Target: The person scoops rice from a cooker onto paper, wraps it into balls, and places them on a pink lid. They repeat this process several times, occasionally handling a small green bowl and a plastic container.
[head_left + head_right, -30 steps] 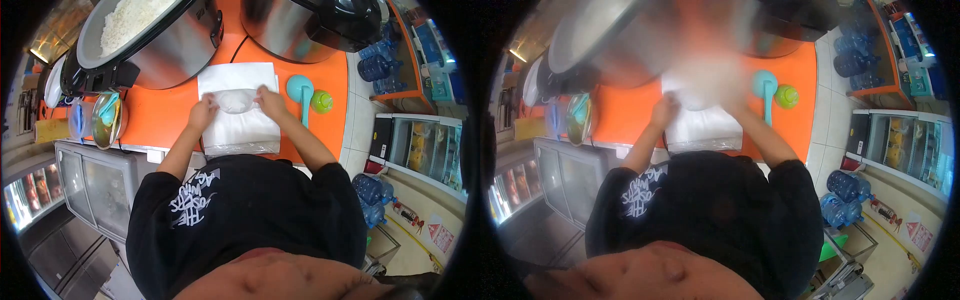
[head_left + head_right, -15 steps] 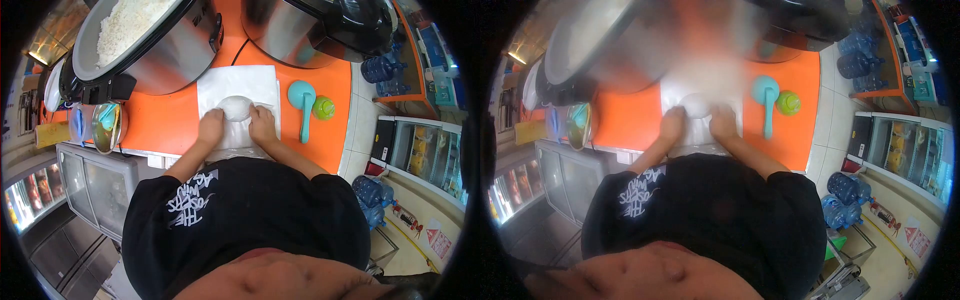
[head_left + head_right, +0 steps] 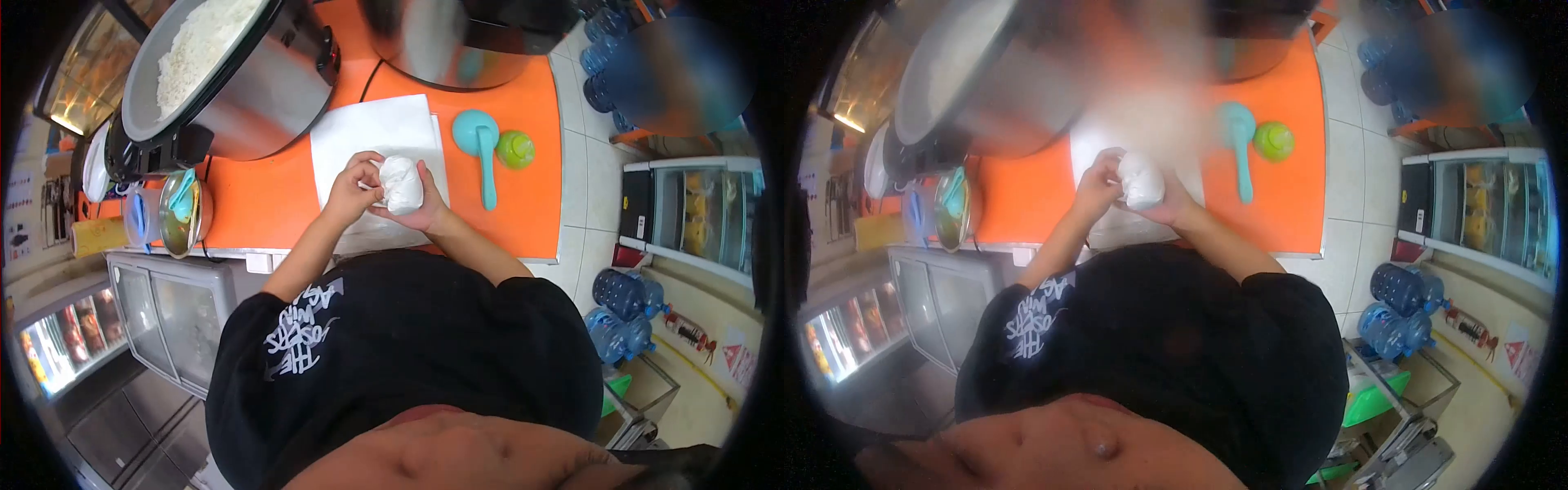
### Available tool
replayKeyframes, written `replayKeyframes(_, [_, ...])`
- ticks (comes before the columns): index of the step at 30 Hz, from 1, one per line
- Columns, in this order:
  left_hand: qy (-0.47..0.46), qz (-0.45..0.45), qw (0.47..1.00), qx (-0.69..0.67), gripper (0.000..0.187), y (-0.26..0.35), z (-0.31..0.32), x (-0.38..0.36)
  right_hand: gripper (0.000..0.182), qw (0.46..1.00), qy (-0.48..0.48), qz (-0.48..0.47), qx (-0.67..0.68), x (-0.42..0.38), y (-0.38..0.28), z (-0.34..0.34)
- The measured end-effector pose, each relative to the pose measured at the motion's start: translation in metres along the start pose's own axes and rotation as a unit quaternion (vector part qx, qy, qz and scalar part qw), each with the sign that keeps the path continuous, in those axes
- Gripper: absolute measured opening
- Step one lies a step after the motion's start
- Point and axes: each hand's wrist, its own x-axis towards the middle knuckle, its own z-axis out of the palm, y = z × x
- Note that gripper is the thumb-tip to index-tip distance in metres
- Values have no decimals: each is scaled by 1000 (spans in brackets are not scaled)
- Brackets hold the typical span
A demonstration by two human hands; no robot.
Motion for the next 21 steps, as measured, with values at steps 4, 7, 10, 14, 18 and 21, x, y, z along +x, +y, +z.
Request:
replayKeyframes(4, [101,40,940,324,24,23,22,-11,67,936,62,51,343,-17,-12,7])
replayKeyframes(7, [106,-215,970,-42,35,33,48,-13,54,964,225,-134,-46,-35,-20,9])
replayKeyframes(10, [-25,-168,984,49,48,12,67,-9,45,890,378,-135,-216,-49,13,5])
replayKeyframes(14, [-12,-307,942,-134,47,14,66,0,40,665,485,-312,-475,-104,47,4])
replayKeyframes(18, [-87,-331,938,-60,65,7,31,-5,36,989,147,4,21,-215,88,-24])
replayKeyframes(21, [-121,-317,938,76,84,-1,-1,-21,31,812,425,139,-376,-243,182,-77])
